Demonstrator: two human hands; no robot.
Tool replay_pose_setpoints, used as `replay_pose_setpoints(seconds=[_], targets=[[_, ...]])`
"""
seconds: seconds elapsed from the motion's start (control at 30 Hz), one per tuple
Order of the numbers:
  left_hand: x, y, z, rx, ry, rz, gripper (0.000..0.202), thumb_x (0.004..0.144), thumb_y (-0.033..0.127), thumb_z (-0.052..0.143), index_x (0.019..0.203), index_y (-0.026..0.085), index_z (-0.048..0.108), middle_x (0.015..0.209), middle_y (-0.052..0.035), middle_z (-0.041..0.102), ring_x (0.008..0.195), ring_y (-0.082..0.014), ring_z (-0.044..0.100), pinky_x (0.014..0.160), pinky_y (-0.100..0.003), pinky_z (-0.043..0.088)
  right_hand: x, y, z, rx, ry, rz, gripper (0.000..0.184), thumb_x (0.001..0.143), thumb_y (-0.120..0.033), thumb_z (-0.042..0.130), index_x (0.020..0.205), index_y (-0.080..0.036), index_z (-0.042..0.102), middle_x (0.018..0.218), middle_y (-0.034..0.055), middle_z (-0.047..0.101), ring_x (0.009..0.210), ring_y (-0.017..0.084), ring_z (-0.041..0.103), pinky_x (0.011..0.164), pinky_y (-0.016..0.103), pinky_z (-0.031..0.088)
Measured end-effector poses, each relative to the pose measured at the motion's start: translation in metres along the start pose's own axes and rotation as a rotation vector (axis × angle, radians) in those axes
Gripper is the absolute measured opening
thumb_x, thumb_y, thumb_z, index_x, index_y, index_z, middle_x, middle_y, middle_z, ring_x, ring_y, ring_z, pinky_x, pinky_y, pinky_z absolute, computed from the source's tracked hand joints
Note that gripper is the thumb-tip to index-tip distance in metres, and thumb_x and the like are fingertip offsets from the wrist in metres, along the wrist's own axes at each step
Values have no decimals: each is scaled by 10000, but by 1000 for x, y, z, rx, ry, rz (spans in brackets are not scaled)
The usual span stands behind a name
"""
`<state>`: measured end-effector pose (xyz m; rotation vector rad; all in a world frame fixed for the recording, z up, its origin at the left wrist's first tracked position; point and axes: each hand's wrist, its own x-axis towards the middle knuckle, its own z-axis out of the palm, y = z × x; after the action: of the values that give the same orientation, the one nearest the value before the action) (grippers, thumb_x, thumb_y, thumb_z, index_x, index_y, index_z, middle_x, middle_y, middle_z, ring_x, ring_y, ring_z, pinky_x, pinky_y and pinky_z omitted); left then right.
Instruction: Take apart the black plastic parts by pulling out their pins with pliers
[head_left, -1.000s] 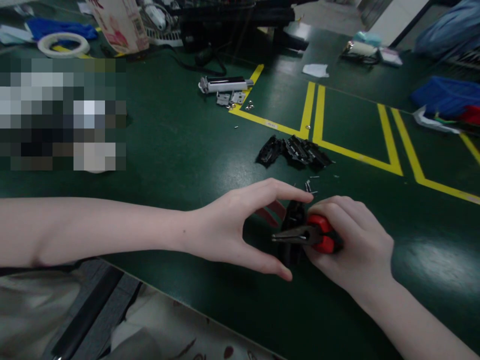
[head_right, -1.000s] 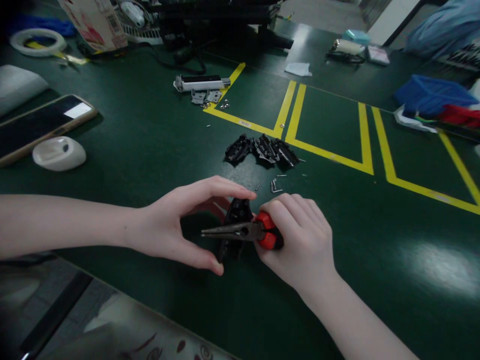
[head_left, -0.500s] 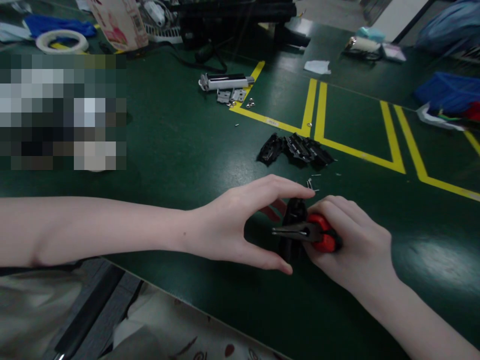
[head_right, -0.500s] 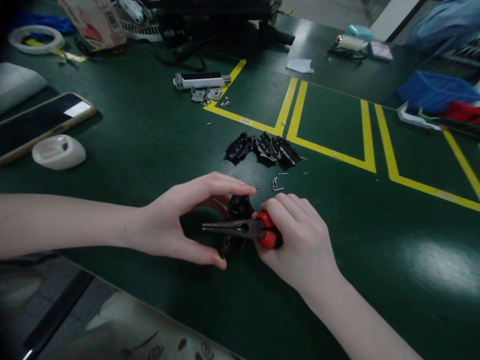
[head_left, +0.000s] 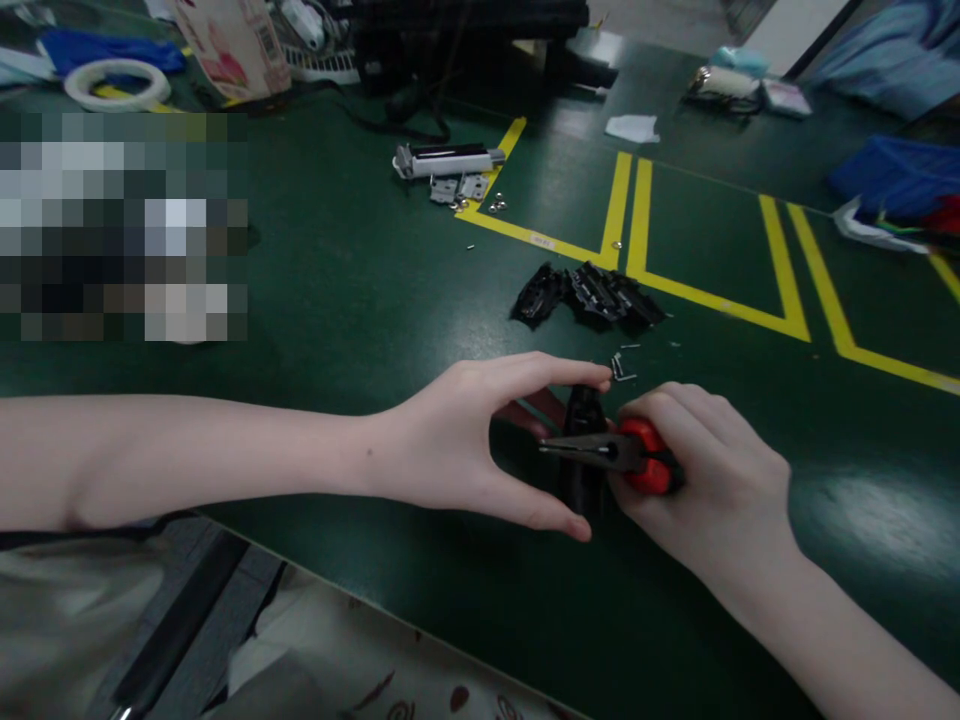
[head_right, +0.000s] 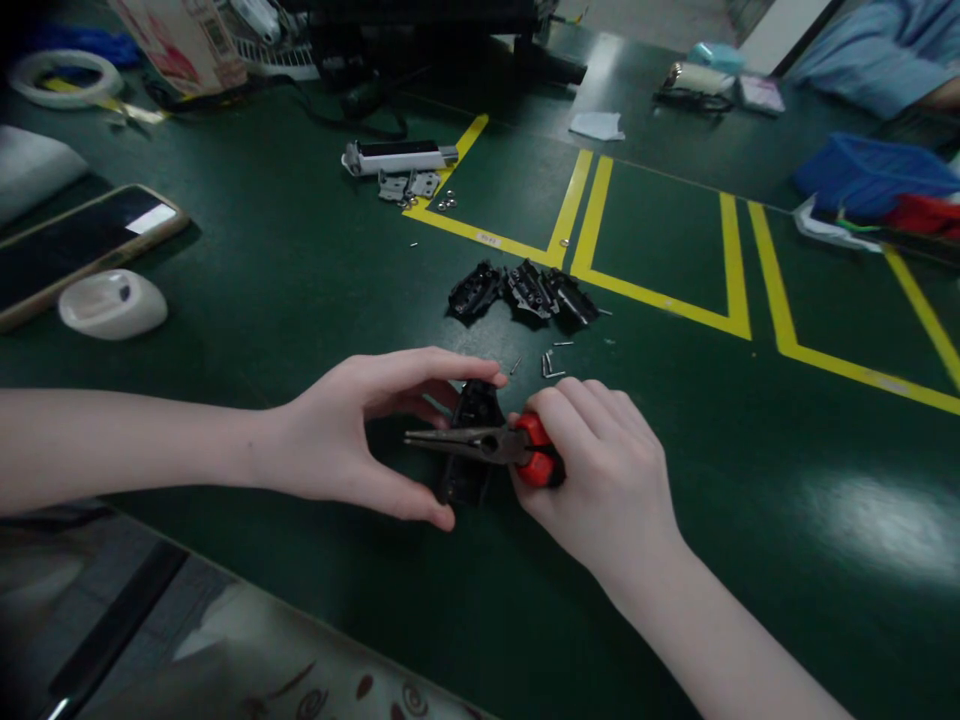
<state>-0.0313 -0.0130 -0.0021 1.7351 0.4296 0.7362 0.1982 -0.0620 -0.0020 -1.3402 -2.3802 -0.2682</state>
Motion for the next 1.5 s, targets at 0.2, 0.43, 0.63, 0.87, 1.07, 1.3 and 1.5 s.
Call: replay_pose_setpoints(seconds=[0.2, 0.43, 0.63, 0.87, 1.07, 1.3, 1.5], targets=[[0, 1, -1, -9, -3, 3, 789, 645, 223, 866, 1351, 185, 516, 1350, -100, 580, 1144, -239, 642, 998, -356, 564, 2, -2, 0, 29, 1, 6, 143, 741, -162, 554, 835, -222, 465, 778, 39, 570, 678, 186, 515, 562, 305, 400], [1, -1, -2, 21, -16, 30, 787, 683, 223, 842, 1382, 202, 480, 1402, -106, 530, 1182, -246, 614, 1015, -373, 552, 2, -3, 1, 103, -8, 76, 165, 736, -183, 579, 874, -229, 502, 815, 53, 595, 717, 223, 561, 580, 342, 412], [1, -4, -3, 25, -26, 82, 806, 673, 241, 850, 1388, 209, 479, 1395, -113, 527, 1192, -257, 605, 1026, -385, 543, 3, -3, 0, 126, -12, 100, 190, 748, -199, 585, 910, -246, 500, 861, 77, 609, 773, 268, 585, 605, 388, 443], [1, -3, -3, 93, 33, 106, 779, 678, 293, 848, 1368, 206, 497, 1393, -125, 538, 1238, -280, 571, 1016, -394, 543, 4, -4, -1, 226, -12, 140, 208, 740, -178, 601, 909, -244, 500, 878, 66, 613, 783, 252, 611, 607, 374, 456], [1, -3, -3, 103, 26, 150, 755, 711, 329, 820, 1376, 185, 491, 1377, -133, 545, 1226, -283, 575, 981, -386, 552, 2, -2, -1, 211, 65, 96, 184, 765, -193, 622, 906, -232, 509, 872, 57, 614, 785, 239, 613, 619, 368, 460], [0, -3, -5, 111, -1, 186, 770, 720, 353, 811, 1395, 212, 468, 1395, -127, 530, 1240, -276, 559, 981, -375, 547, -3, 0, -4, 177, 33, 138, 213, 790, -181, 640, 932, -255, 499, 910, 73, 613, 826, 268, 622, 622, 392, 466], [0, -4, -6, 109, 9, 214, 791, 681, 360, 835, 1381, 234, 488, 1402, -113, 537, 1245, -294, 556, 980, -387, 548, 0, 3, -3, 105, 42, 77, 187, 793, -153, 593, 921, -248, 496, 870, 73, 614, 787, 261, 600, 629, 395, 450]])
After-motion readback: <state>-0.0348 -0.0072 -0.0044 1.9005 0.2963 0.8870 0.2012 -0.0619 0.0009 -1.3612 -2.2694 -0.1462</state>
